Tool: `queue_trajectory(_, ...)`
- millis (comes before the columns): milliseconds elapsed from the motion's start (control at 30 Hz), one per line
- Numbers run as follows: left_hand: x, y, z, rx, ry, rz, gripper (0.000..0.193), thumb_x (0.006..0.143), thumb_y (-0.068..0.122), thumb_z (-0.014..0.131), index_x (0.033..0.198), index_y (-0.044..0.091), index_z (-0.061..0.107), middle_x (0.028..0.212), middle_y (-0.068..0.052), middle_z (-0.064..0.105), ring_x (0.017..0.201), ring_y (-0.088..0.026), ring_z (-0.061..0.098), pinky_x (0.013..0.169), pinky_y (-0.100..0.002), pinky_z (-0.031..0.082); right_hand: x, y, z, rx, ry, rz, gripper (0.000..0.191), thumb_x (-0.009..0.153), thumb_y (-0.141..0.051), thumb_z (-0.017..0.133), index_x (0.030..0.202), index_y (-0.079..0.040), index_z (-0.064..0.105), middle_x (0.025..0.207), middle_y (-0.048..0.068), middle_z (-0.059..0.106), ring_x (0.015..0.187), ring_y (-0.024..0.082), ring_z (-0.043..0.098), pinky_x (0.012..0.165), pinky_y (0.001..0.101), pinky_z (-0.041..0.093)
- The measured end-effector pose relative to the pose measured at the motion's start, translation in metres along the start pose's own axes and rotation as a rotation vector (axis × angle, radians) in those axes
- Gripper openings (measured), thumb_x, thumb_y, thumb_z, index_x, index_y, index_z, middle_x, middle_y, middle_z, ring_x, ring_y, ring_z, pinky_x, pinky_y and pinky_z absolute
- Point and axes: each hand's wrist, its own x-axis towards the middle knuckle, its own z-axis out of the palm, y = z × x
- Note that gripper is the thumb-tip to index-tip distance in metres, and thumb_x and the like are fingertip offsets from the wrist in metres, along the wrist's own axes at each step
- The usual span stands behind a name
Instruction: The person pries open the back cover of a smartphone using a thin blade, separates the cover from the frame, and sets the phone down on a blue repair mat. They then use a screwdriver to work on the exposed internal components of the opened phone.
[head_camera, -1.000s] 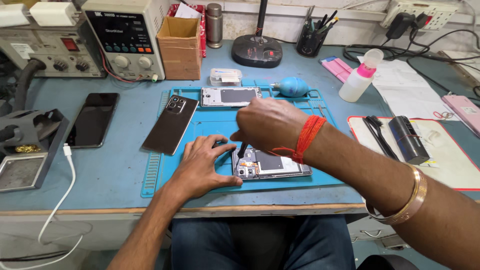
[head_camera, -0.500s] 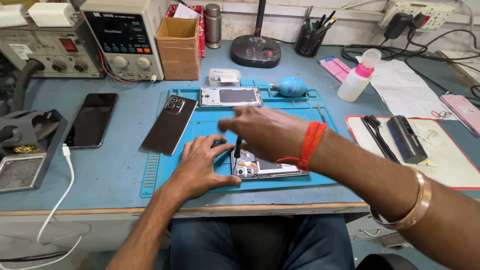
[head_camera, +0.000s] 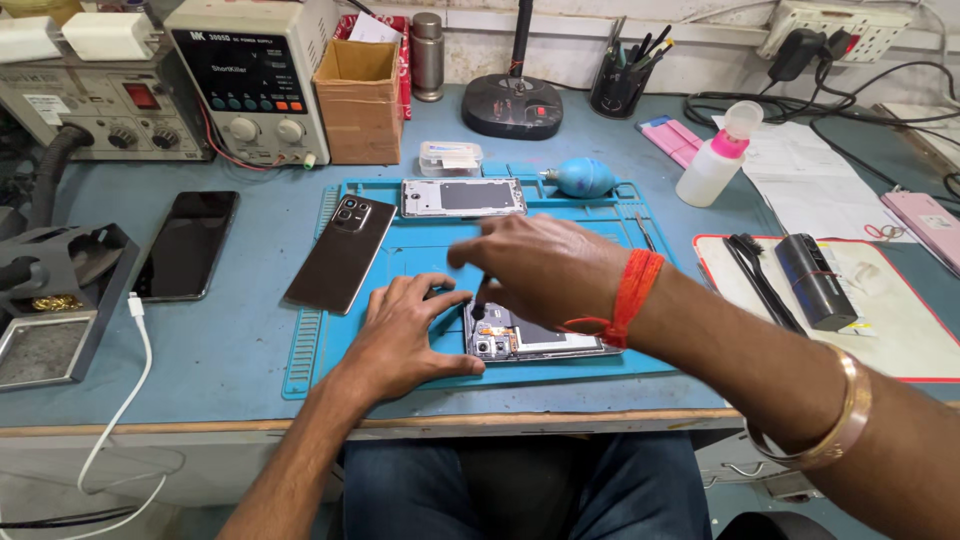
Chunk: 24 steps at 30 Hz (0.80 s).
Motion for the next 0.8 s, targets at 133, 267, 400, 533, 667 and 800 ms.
queue_trajectory(133,-0.001,-0.001,0.001,0.002,0.009,0.012,0.094,0.056,0.065,0.087,0.133,0.015,0.066,0.144,-0.007,0.051,0.136,-0.029,0.041,0.114,-0.045,0.029,-0.003,0.0,-0.003,-0.074,-0.132,0.113,0.023,0.099,-0.03,0.066,0.095,-0.01,0.076,0.089,0.016,0.075,0.085,0.036,0.071,0.078,0.0489,0.056)
queue_trajectory(267,0.0,-0.001,0.003,-0.012,0.013,0.021,0.094,0.057,0.066,0.087,0.133,0.015,0.066,0.144,-0.007,0.051,0.136,-0.029,0.041,0.114,-0.045,0.029,-0.007,-0.002,-0.007,0.037,0.058,-0.126,0.022,0.087,-0.028,0.07,0.091,-0.008,0.078,0.084,0.015,0.073,0.081,0.037,0.07,0.073,0.0495,0.055)
queue_trajectory(400,-0.001,-0.002,0.002,0.002,0.015,0.016,0.093,0.056,0.065,0.086,0.133,0.016,0.067,0.144,-0.005,0.052,0.135,-0.028,0.042,0.115,-0.044,0.03,-0.004,-0.003,-0.01,0.041,0.013,-0.132,0.021,0.089,-0.027,0.07,0.094,-0.008,0.078,0.087,0.016,0.071,0.084,0.035,0.069,0.075,0.048,0.054)
queue_trajectory(533,0.0,-0.002,0.002,-0.008,0.005,0.006,0.096,0.056,0.066,0.087,0.134,0.015,0.066,0.145,-0.007,0.05,0.136,-0.029,0.04,0.114,-0.045,0.029,-0.003,-0.003,-0.01,-0.087,-0.204,0.207,0.03,0.097,-0.038,0.07,0.103,-0.008,0.072,0.094,0.017,0.073,0.091,0.034,0.07,0.084,0.0463,0.055)
queue_trajectory(667,0.001,-0.002,0.001,-0.003,0.014,0.01,0.097,0.056,0.066,0.087,0.135,0.014,0.064,0.145,-0.007,0.05,0.136,-0.029,0.04,0.114,-0.045,0.029,-0.005,-0.001,-0.011,0.081,0.036,-0.13,0.022,0.081,-0.021,0.075,0.098,-0.007,0.076,0.086,0.017,0.073,0.084,0.035,0.069,0.075,0.048,0.053)
queue_trajectory(800,0.0,0.001,0.0,-0.01,-0.007,-0.005,0.098,0.054,0.064,0.089,0.136,0.017,0.063,0.141,-0.006,0.051,0.135,-0.028,0.04,0.114,-0.045,0.029,-0.008,-0.001,-0.013,0.029,-0.044,0.026,0.019,0.091,-0.023,0.067,0.097,-0.007,0.076,0.086,0.017,0.073,0.083,0.035,0.07,0.079,0.0462,0.054)
